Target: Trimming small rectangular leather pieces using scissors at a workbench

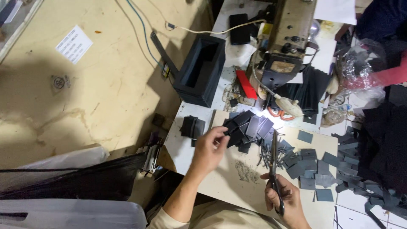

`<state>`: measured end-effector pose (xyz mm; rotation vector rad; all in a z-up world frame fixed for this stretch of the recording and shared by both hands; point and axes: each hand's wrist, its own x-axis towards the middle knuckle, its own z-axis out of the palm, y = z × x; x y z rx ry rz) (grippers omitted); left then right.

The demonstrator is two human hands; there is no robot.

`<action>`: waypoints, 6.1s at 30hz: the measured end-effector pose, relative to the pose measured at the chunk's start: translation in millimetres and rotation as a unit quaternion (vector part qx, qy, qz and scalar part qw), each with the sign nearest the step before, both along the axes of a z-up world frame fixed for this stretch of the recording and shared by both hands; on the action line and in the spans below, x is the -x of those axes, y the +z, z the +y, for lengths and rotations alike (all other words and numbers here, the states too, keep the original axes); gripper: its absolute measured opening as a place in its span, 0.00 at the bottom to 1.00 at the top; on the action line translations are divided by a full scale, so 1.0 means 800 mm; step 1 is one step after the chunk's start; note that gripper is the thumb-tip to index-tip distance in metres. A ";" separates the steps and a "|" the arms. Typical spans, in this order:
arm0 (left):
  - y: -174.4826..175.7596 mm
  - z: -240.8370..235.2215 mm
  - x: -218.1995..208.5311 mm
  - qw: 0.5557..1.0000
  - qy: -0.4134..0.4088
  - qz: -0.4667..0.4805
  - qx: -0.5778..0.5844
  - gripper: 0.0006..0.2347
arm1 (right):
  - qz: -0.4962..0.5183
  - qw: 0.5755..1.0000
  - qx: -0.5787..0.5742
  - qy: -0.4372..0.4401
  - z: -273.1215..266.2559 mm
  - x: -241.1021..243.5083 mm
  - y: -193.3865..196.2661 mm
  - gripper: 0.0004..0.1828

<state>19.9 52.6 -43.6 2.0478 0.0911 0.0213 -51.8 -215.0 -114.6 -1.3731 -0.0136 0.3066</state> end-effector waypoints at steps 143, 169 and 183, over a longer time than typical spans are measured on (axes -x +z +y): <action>0.050 -0.110 -0.018 0.961 -0.165 -0.138 0.175 0.14 | 0.010 0.998 -0.039 0.042 -0.019 -0.006 0.034 0.32; 0.058 -0.111 -0.014 0.955 -0.183 -0.122 0.200 0.14 | -0.027 0.999 -0.018 0.029 -0.025 -0.006 0.040 0.26; 0.051 -0.113 -0.011 0.957 -0.192 -0.139 0.165 0.14 | -0.007 0.999 -0.029 0.034 -0.028 -0.007 0.043 0.30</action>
